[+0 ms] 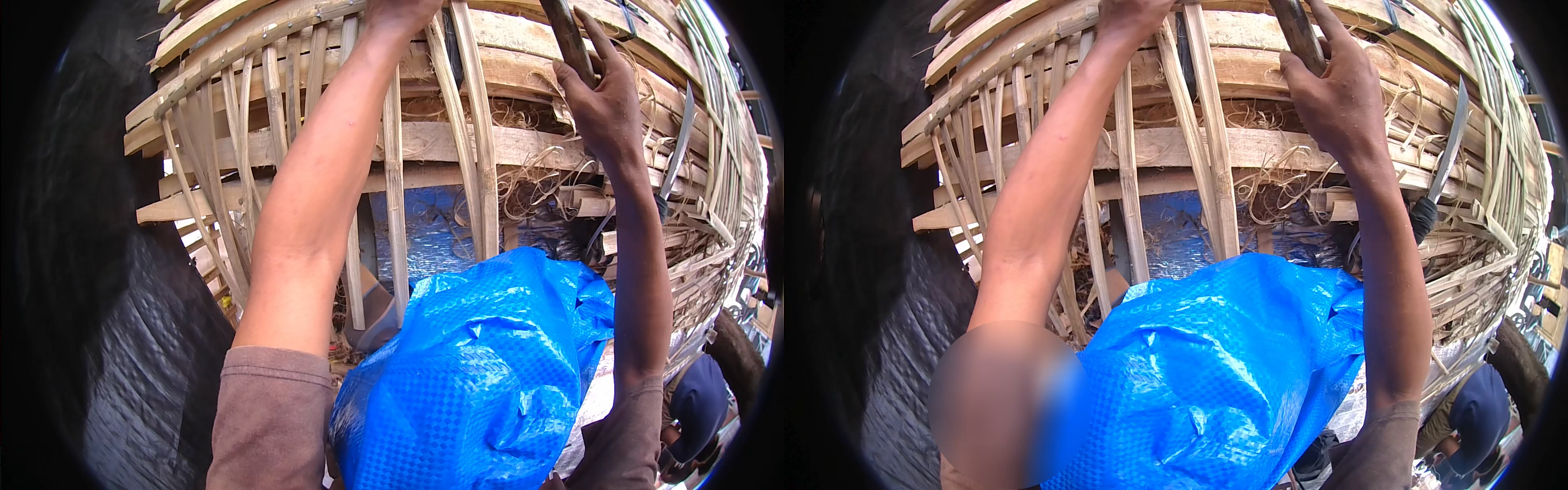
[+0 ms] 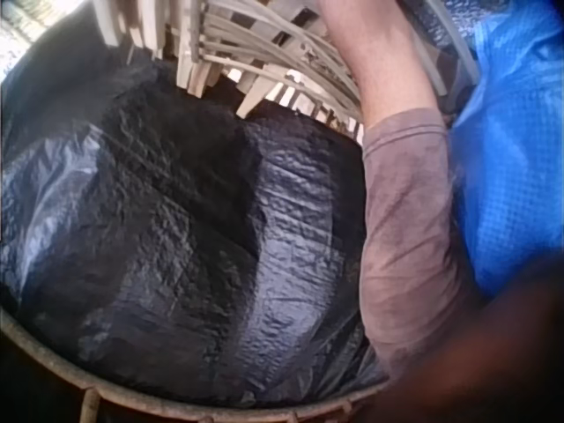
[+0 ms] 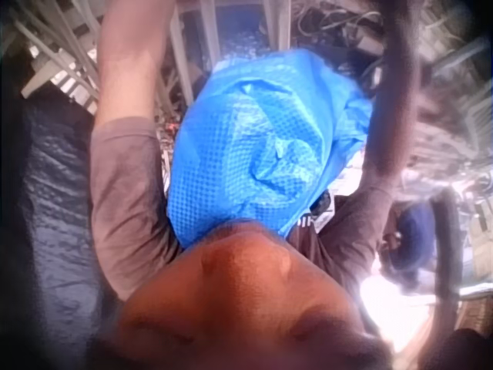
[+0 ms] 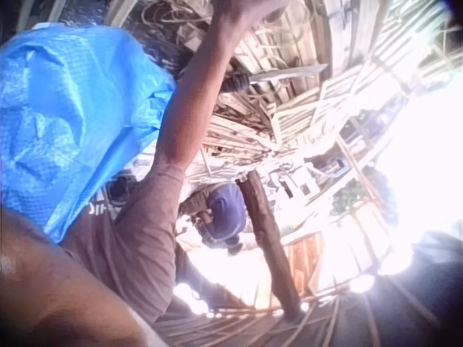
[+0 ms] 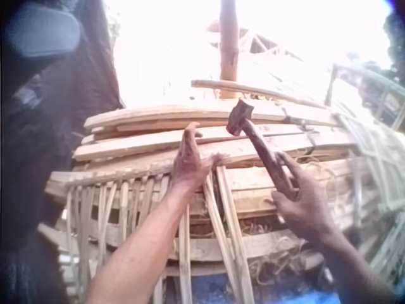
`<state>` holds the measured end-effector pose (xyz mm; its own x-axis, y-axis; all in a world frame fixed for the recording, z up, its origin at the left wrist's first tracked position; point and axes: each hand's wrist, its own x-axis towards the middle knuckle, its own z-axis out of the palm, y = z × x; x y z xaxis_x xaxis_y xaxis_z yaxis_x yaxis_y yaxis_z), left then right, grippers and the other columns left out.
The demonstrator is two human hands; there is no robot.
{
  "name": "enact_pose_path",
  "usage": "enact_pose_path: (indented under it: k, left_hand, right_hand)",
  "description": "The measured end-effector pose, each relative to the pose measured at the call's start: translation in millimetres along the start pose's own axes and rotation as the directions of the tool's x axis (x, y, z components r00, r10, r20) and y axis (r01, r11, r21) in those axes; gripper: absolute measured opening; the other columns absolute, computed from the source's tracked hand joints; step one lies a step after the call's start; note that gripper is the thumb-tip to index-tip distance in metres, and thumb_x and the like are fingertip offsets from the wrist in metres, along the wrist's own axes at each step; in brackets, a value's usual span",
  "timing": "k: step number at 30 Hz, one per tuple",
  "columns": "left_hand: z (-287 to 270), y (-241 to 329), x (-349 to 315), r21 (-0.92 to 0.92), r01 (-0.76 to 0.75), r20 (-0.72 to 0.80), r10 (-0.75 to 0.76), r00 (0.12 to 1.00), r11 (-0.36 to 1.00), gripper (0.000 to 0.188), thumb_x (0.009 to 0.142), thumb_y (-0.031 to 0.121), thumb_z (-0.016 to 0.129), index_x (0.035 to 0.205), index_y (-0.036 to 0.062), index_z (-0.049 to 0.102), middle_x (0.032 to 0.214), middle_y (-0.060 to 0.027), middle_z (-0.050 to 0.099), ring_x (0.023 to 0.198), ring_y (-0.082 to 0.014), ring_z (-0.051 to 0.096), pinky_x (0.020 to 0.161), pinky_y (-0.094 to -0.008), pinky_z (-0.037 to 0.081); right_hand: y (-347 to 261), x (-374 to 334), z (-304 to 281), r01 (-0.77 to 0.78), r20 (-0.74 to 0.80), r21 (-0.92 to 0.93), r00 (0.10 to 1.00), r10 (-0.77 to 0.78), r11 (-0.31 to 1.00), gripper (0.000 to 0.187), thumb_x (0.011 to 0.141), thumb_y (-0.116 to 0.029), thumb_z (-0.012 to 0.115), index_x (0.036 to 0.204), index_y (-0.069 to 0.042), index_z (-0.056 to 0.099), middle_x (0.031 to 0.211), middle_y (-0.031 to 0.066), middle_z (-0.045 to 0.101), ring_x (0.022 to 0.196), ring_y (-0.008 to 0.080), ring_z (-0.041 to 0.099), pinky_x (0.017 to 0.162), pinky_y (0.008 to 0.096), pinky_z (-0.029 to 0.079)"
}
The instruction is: The person aligns wooden strips over a frame and hammers nails into them to secure the structure.
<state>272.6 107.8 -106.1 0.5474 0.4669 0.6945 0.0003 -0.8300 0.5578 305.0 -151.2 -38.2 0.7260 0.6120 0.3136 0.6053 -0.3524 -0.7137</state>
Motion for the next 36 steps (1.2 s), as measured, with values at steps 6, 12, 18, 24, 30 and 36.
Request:
enact_pose_path:
  k: [6,12,18,24,30,36]
  left_hand:
    - [-5,-4,5,-0.201,-0.013,-0.04,0.005,0.999,0.979,0.039,0.079,0.03,0.082,0.102,0.002,0.068,0.098,-0.0156,0.067,0.093,-0.0323,0.066,0.081,-0.0399,0.053]
    - [-20,-2,4,-0.18,-0.038,0.085,0.054,0.995,0.983,0.032,0.077,0.031,0.082,0.086,0.0023,0.072,0.096,-0.0146,0.068,0.091,-0.0304,0.067,0.081,-0.0375,0.053]
    - [-16,-2,1,-0.048,-0.18,0.232,0.186,0.955,0.983,0.033,0.073,0.026,0.082,0.09,0.0021,0.068,0.102,-0.014,0.067,0.103,-0.0329,0.062,0.091,-0.0425,0.05]
    - [-30,-25,6,-0.145,-0.014,0.224,0.047,0.973,0.989,0.029,0.085,0.006,0.057,0.113,-0.0002,0.054,0.104,-0.0235,0.063,0.101,-0.0394,0.061,0.09,-0.0462,0.05]
    - [-4,-32,3,-0.02,-0.264,0.282,0.259,0.924,0.964,0.03,0.088,0.009,0.055,0.116,-0.0019,0.051,0.107,-0.025,0.062,0.101,-0.0439,0.06,0.09,-0.0487,0.048]
    - [6,-61,-15,0.257,-0.49,0.056,0.493,0.868,0.833,0.042,0.089,0.011,0.055,0.126,-0.0076,0.05,0.114,-0.0288,0.06,0.104,-0.0443,0.059,0.092,-0.0529,0.047]
  right_hand:
    - [46,-11,20,-0.223,0.082,0.165,0.974,0.212,0.961,0.066,0.088,-0.011,0.066,0.149,-0.007,0.042,0.093,0.0117,0.07,0.069,0.0083,0.06,0.062,0.0259,0.05]
    - [38,-11,28,-0.092,0.002,0.12,0.996,0.093,0.988,0.064,0.09,-0.007,0.064,0.15,-0.007,0.041,0.078,0.0049,0.065,0.06,0.0079,0.056,0.055,0.0253,0.047]
    - [-10,-1,7,0.085,-0.019,0.138,0.996,-0.083,0.987,0.065,0.081,0.007,0.057,0.145,0.004,0.044,0.118,0.0185,0.067,0.1,0.0186,0.065,0.084,0.027,0.052]
    - [-69,-14,-1,0.056,0.125,-0.155,0.991,-0.036,0.986,0.061,0.081,0.007,0.056,0.142,0.005,0.046,0.116,0.0226,0.067,0.102,0.0217,0.066,0.087,0.0294,0.052]
    - [-99,18,-35,-0.269,0.208,-0.041,0.94,0.272,0.962,0.062,0.082,0.004,0.057,0.143,0.001,0.047,0.103,0.0222,0.071,0.077,0.0191,0.066,0.074,0.0297,0.052]
    - [-87,7,-16,-0.011,0.245,-0.348,0.964,0.102,0.937,0.065,0.081,0.003,0.052,0.145,-0.003,0.046,0.076,0.0166,0.066,0.064,0.0201,0.061,0.063,0.0322,0.05]
